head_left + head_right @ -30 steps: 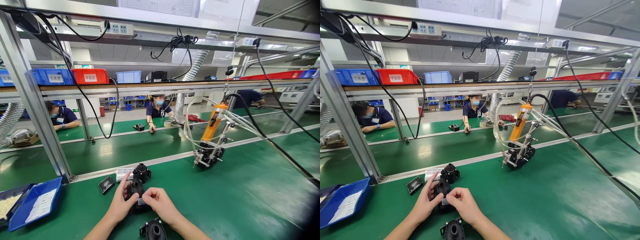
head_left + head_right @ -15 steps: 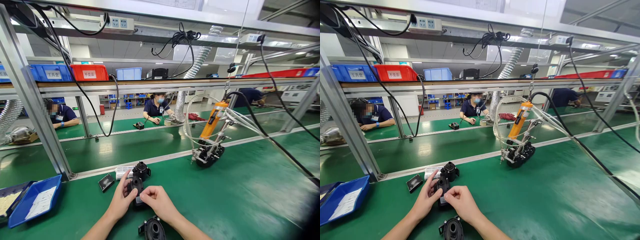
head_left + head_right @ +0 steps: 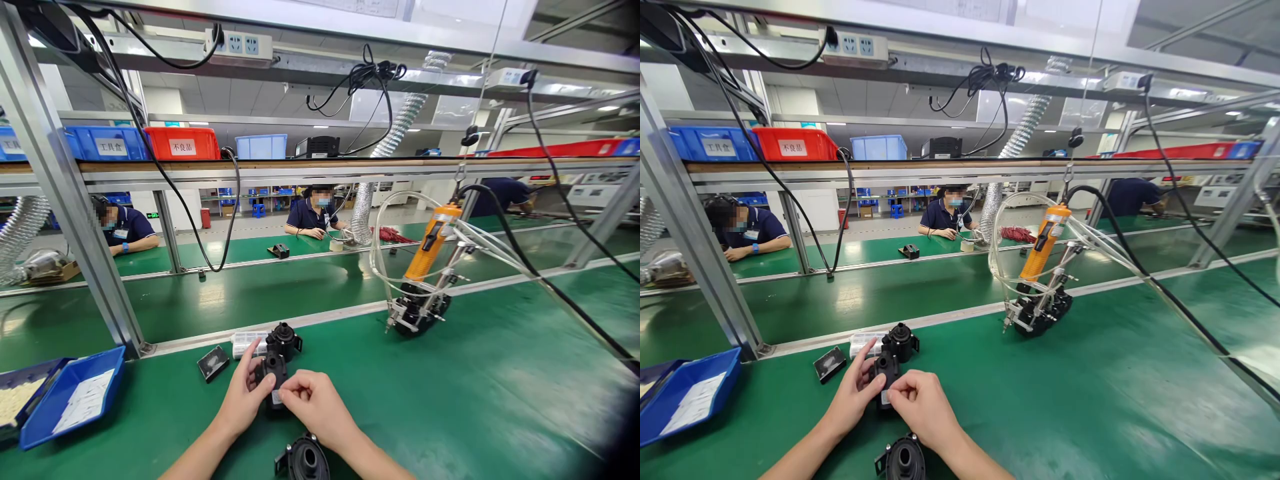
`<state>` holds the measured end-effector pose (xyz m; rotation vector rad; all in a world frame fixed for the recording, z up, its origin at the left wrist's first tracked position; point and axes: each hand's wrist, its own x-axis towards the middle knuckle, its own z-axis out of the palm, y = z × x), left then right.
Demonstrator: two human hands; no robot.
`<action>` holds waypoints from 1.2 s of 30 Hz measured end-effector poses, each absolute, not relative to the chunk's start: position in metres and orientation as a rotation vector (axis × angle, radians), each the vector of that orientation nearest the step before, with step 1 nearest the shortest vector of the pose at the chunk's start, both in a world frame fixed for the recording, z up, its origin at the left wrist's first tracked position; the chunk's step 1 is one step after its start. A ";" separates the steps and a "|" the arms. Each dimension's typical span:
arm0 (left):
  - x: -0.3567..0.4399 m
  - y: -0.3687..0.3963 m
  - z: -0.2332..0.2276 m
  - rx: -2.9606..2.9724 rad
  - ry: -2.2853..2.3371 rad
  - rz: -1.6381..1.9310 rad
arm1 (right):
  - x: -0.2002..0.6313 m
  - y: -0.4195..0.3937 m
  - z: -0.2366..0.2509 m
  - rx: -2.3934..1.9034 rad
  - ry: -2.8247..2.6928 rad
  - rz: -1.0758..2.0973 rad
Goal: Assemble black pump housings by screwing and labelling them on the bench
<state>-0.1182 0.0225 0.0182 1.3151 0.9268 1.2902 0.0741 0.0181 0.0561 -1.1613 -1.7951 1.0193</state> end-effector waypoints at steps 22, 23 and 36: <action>-0.107 0.005 0.016 1.314 0.755 1.278 | 0.150 0.037 0.100 -1.201 -2.419 0.953; -0.108 0.007 0.016 1.297 0.768 1.272 | 0.159 0.036 0.104 -1.180 -2.414 1.068; -0.101 0.006 0.027 1.012 0.809 1.240 | 0.142 0.042 0.084 -1.048 -1.996 0.955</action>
